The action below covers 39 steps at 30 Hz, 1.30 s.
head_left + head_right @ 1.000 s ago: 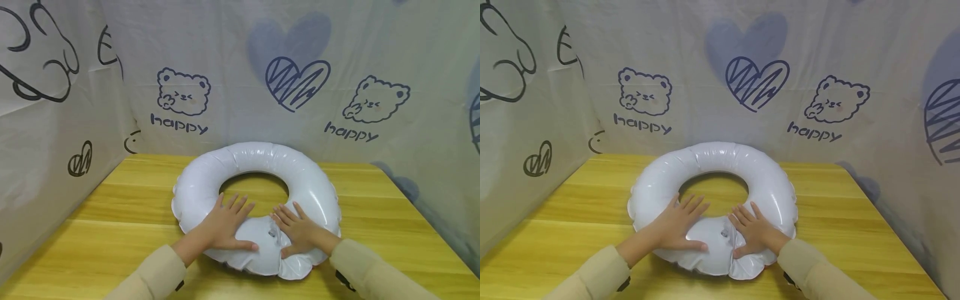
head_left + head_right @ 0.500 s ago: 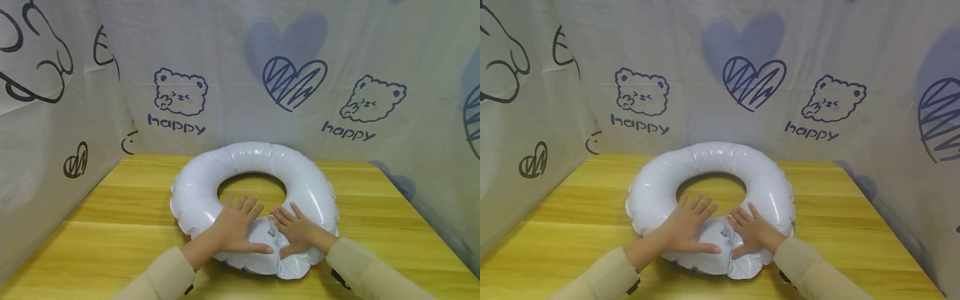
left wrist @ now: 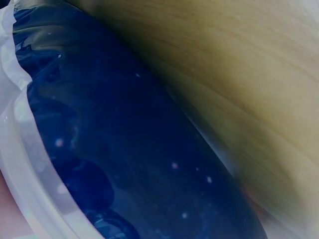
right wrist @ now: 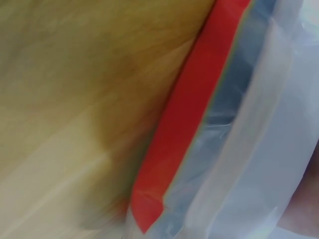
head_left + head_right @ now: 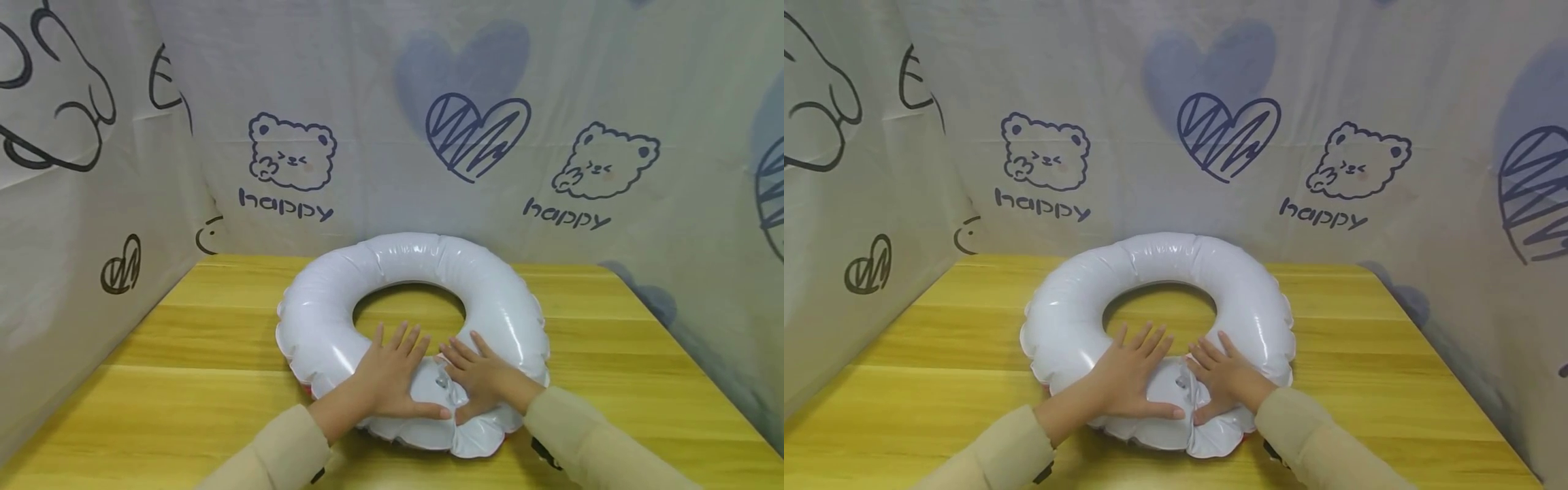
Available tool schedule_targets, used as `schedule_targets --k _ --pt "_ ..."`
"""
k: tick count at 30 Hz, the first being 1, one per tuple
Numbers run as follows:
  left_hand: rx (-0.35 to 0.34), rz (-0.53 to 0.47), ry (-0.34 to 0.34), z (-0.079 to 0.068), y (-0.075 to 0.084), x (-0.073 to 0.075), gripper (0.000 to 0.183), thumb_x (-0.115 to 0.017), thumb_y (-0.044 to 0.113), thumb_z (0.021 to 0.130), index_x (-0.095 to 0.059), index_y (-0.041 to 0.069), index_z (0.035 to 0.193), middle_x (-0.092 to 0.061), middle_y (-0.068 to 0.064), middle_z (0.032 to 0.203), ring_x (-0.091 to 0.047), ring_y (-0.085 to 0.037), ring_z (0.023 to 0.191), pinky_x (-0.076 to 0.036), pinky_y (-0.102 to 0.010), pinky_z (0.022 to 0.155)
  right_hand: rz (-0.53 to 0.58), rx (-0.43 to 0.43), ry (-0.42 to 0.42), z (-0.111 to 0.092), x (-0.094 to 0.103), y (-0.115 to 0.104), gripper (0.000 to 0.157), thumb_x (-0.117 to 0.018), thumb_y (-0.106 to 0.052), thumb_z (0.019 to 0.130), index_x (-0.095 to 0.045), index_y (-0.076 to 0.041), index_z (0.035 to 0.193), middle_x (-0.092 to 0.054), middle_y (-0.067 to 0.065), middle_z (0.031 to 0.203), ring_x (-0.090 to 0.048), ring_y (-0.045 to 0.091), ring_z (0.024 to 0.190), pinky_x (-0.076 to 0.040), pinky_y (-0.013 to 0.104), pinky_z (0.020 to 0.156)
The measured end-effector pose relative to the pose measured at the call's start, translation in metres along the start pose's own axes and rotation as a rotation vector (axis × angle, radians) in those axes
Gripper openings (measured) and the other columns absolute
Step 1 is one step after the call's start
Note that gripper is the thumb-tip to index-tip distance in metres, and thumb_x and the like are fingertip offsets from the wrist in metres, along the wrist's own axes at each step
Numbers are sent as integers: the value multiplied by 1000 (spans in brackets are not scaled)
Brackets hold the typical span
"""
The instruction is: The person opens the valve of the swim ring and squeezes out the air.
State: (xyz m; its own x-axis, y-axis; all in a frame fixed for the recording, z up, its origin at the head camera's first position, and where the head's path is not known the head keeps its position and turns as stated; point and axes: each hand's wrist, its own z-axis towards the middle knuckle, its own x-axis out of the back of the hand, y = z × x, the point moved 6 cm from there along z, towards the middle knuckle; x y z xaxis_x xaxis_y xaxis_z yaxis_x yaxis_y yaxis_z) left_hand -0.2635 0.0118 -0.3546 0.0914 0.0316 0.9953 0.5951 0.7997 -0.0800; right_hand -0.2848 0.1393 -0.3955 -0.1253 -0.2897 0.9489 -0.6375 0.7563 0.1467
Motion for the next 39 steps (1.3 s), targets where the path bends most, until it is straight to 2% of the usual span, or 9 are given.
schedule_targets --k 16,23,28,34,39 --pt "-2 35 -25 -1 -4 -2 107 -41 84 70 -28 9 146 -25 -13 152 -22 -30 142 -17 -56 112 -142 -51 -9 9 2 -7 97 -63 -67 66 -38 -14 142 -27 5 153 -16 25 144 -6 50 115" --pt "7 51 -31 -2 -5 -4 107 -41 84 70 -29 9 146 -26 -13 152 -24 -29 141 -19 -55 112 -146 -40 12 12 -2 -5 96 -62 -69 66 -39 -13 141 -28 6 153 -17 26 144 -7 51 115" --pt "11 33 -43 -5 -7 -10 109 -41 85 70 -26 9 147 -23 -13 153 -22 -29 142 -17 -56 112 -43 11 75 9 -10 2 99 -59 -70 70 -33 -9 144 -27 11 153 -16 30 143 -4 56 113" --pt "-8 -19 -19 -12 -10 -17 110 -42 83 70 -21 8 148 -19 -13 154 -18 -27 143 -14 -56 113 131 112 233 -3 -6 8 97 -55 -70 73 -35 -4 142 -34 18 148 -25 38 139 -9 62 109" --pt "-30 -68 4 -17 -15 -21 110 -43 82 71 -18 8 149 -18 -12 154 -18 -28 143 -12 -56 113 166 153 350 -10 0 11 96 -51 -73 74 -37 -5 141 -37 19 146 -29 39 136 -13 64 107"
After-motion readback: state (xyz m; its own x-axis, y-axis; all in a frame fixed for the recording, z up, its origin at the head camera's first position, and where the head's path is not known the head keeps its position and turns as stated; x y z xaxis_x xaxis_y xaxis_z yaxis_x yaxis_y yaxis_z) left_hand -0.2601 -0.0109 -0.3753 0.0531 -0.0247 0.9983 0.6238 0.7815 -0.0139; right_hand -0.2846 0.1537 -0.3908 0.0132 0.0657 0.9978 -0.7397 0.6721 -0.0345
